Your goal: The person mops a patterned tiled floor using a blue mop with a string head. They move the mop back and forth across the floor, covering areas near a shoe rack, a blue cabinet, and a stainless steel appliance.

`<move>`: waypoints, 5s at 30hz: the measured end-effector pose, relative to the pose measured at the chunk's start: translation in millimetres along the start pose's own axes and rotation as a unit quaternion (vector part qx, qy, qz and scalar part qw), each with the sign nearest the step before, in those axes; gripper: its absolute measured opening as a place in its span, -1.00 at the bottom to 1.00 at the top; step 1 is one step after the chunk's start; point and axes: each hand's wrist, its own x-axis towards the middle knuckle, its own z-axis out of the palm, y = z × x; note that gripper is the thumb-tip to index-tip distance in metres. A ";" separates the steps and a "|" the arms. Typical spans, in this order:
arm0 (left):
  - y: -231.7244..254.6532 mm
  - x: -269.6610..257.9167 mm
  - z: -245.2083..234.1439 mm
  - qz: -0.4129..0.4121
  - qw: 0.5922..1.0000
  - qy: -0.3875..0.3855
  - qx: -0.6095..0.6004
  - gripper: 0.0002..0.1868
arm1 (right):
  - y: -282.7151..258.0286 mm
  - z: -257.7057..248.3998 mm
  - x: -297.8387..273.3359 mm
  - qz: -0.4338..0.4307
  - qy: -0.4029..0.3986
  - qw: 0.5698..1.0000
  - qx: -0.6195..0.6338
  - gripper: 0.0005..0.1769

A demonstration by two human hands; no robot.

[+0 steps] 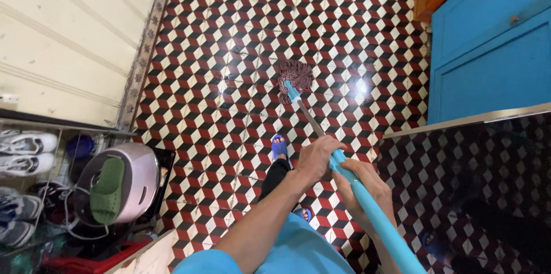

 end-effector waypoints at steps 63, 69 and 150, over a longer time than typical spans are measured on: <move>-39.1 -43.1 -56.5 -0.092 0.996 0.010 -0.007 -0.57 | -36.0 49.7 19.3 -0.095 -0.049 0.989 0.105 -0.61; -88.2 -42.1 -48.7 -0.036 0.998 0.053 -0.008 -0.67 | -31.7 85.9 17.7 -0.083 -0.061 0.988 0.116 -0.48; -318.7 156.2 -231.5 -0.015 0.984 0.175 -0.007 0.03 | -129.7 255.6 329.5 0.146 0.089 0.967 0.188 -0.50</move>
